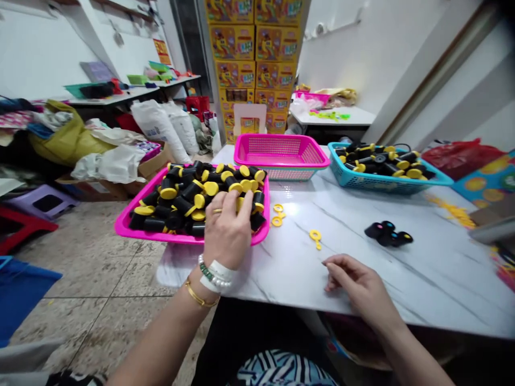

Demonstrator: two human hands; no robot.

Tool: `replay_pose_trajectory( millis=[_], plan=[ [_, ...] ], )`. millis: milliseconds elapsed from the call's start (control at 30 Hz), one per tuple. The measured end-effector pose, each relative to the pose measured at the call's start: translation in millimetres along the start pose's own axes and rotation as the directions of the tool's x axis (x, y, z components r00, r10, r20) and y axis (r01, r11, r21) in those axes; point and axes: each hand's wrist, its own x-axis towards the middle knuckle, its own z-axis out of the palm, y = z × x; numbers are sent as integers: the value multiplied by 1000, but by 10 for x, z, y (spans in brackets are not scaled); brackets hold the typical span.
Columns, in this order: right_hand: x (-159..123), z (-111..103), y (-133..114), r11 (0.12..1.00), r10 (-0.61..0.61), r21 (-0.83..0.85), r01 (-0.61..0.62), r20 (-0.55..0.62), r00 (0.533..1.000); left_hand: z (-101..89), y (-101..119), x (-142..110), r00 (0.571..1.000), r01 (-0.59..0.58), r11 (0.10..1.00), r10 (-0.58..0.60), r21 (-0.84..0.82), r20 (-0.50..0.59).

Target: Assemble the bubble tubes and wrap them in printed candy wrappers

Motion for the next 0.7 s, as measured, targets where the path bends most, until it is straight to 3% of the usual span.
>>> replay_pose_trajectory(
  millis=[100,167,233,300,367,433,500,567,633,700],
  plan=[
    [67,-57,64,993,-17,-116,16,-11,1000,9,-4,-54,997,47,999,-45,21,-70],
    [205,-124,92,953,-120,-288,94,-73,990,-31,27,-91,985,47,999,-44,19,-166],
    [411,-169,97,844,-284,-501,192,-112,952,-61,114,-152,967,-12,1000,8,-13,-254],
    [623,-151,79,694,-380,-686,219,-91,920,-50,252,-270,963,-114,987,83,-109,-257],
    [763,-72,35,550,-386,-808,210,-24,922,15,404,-447,975,-198,943,163,-267,-150],
    [797,8,-27,438,-372,-865,244,73,925,123,524,-648,973,-199,889,230,-413,27],
    [757,9,-82,407,-371,-845,349,196,908,249,587,-818,948,-161,857,273,-490,166],
    [692,-135,-100,454,-422,-779,433,240,874,363,599,-924,933,-140,845,287,-517,216],
    [635,-438,-66,492,-539,-773,400,90,837,439,582,-963,934,-140,839,288,-526,211],
    [597,-845,22,524,-627,-824,216,-201,753,470,560,-961,939,-145,837,285,-528,193]
  ],
)
